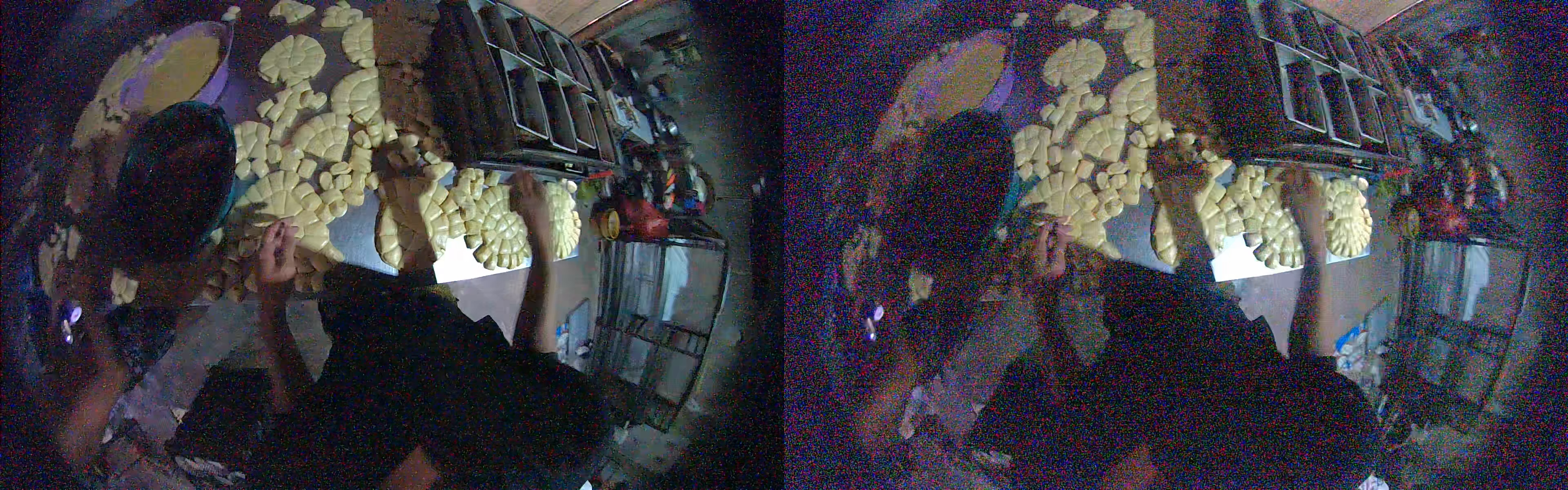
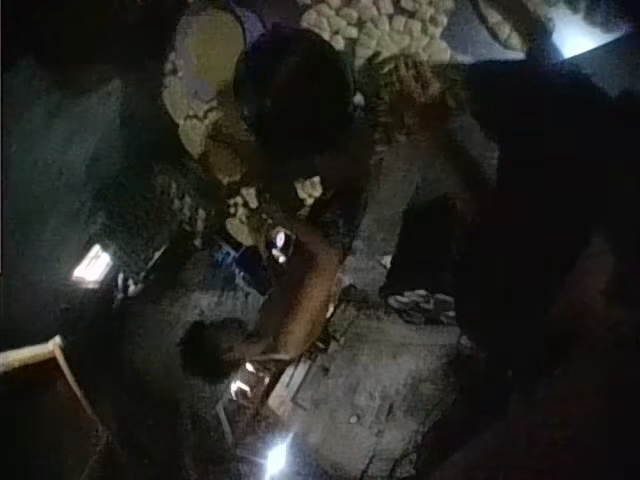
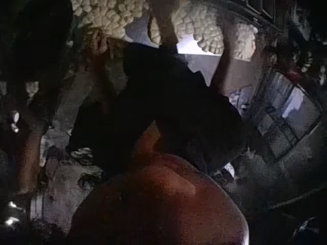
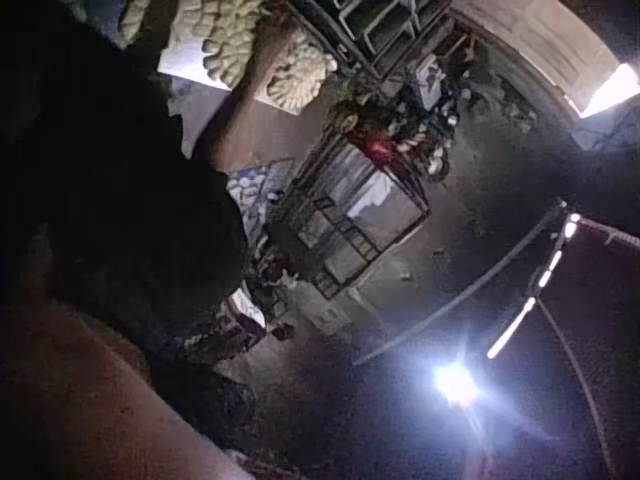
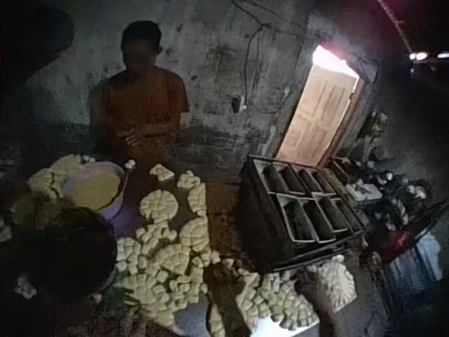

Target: The person prepares pieces of dough by hand, filling them with a dark ingredient from a bowl and shaping them into rounds on a metal table.

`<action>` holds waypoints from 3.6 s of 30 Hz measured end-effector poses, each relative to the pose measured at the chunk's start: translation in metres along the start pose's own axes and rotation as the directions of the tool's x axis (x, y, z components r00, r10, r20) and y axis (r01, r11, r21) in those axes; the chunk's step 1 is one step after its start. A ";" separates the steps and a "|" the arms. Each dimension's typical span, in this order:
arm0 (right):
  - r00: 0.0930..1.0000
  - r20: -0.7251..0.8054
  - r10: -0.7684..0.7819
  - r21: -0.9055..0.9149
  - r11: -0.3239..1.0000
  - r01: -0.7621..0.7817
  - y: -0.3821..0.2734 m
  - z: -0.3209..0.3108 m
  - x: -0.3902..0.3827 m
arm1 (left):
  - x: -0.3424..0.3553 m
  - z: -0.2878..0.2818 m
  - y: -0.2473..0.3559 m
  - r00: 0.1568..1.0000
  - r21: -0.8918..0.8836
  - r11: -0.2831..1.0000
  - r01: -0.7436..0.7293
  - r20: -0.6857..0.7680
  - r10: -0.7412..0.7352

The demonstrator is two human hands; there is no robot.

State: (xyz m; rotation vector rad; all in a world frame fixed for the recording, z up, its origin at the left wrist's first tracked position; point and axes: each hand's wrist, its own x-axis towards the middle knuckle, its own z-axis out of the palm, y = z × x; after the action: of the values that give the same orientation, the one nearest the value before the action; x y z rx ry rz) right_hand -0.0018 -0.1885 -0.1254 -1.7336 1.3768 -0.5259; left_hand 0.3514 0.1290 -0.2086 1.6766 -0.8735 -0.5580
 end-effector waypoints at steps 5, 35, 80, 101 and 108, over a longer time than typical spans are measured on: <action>0.799 0.190 -0.570 -0.361 0.716 0.597 -0.032 0.169 -0.030 | -0.027 0.041 -0.003 0.975 0.188 0.971 -0.146 -0.140 0.173; 0.754 0.364 -0.546 0.720 0.679 0.145 -0.170 0.109 -0.140 | -0.063 0.085 0.196 0.651 0.297 0.873 -0.388 -0.582 0.487; 0.450 0.705 -0.549 0.625 0.780 -0.026 -0.295 0.305 -0.142 | -0.052 -0.104 0.114 0.861 -0.854 0.512 0.091 -0.190 -0.471; 0.181 0.243 -0.953 0.375 0.265 0.888 -0.132 0.023 -0.131 | -0.082 0.140 0.228 0.947 -0.832 0.554 -0.024 -0.196 -0.254; 0.049 0.260 -0.964 0.478 0.172 0.861 -0.136 -0.008 -0.118 | -0.085 0.141 0.231 0.953 -0.367 0.921 -0.130 -0.304 0.013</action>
State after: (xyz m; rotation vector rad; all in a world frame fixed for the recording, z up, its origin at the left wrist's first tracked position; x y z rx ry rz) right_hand 0.0352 -0.0748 0.0092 -2.1974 -0.4540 -0.7306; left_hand 0.1336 0.0829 -0.0332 1.3193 -0.5608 -0.3826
